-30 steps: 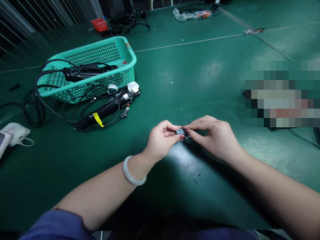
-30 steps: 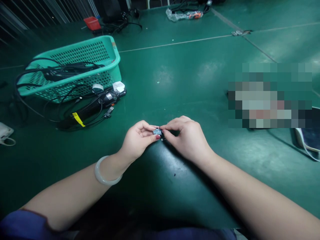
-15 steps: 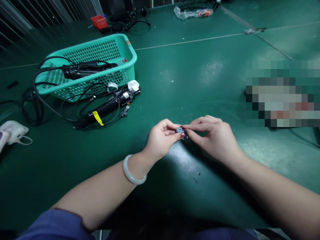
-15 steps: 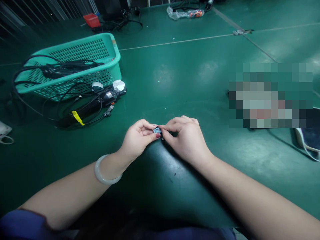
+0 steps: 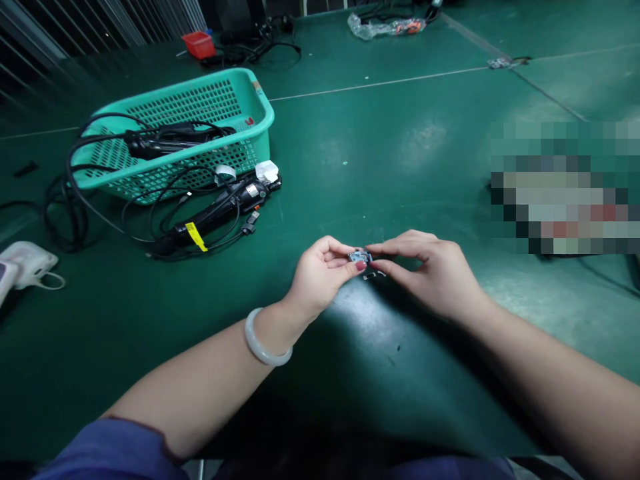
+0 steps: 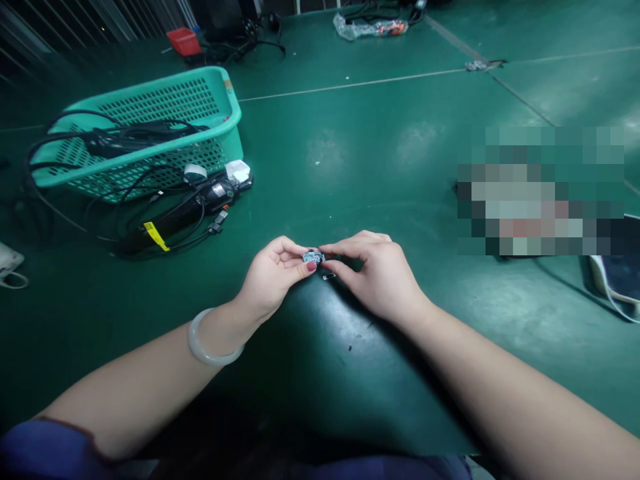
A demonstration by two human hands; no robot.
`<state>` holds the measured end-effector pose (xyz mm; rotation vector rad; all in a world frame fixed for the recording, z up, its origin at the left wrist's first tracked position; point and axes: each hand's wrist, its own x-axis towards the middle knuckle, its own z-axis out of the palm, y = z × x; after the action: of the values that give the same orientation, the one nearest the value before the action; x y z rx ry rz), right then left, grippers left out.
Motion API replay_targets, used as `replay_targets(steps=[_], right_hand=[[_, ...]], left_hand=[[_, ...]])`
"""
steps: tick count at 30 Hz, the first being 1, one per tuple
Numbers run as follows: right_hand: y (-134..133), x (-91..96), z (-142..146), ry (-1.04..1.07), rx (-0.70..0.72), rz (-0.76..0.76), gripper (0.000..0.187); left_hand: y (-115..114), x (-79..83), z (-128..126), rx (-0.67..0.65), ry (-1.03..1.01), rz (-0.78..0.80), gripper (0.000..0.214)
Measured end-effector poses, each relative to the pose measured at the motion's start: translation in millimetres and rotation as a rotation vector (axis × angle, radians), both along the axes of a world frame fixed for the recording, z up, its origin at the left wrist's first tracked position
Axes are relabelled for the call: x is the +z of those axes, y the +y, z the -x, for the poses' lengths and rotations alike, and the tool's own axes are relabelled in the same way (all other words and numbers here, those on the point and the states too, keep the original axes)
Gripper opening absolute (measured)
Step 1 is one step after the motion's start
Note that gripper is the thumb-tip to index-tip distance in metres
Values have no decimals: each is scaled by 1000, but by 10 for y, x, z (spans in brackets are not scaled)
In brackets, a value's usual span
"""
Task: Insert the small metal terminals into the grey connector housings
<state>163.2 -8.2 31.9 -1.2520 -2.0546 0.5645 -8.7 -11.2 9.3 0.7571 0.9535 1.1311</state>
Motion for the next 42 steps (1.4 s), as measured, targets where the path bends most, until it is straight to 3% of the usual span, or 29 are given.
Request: replay_targets(steps=[11,17,21,31,37,42], right_hand=[[24,4,-61,-80,-72,43,18],[66,-21,-161,-381,29,164,9],[54,-65,-133,-406,56,186,12],[64,-64,-109,-416,-6,138,16],[72,-59,-134,-423,53,53,24],[79,-61,-170,-435,32,16,20]], left_hand=[[18,-30,26,20,-37,-3,29],[21,-30,26,54,-55,1,29],[22,-28,22,57,-49,-3,29],[11,-24,13,31,-10,12,29],[6,-12,12,30,-7,13,29],[5,-9,17,24,-3,9,29]])
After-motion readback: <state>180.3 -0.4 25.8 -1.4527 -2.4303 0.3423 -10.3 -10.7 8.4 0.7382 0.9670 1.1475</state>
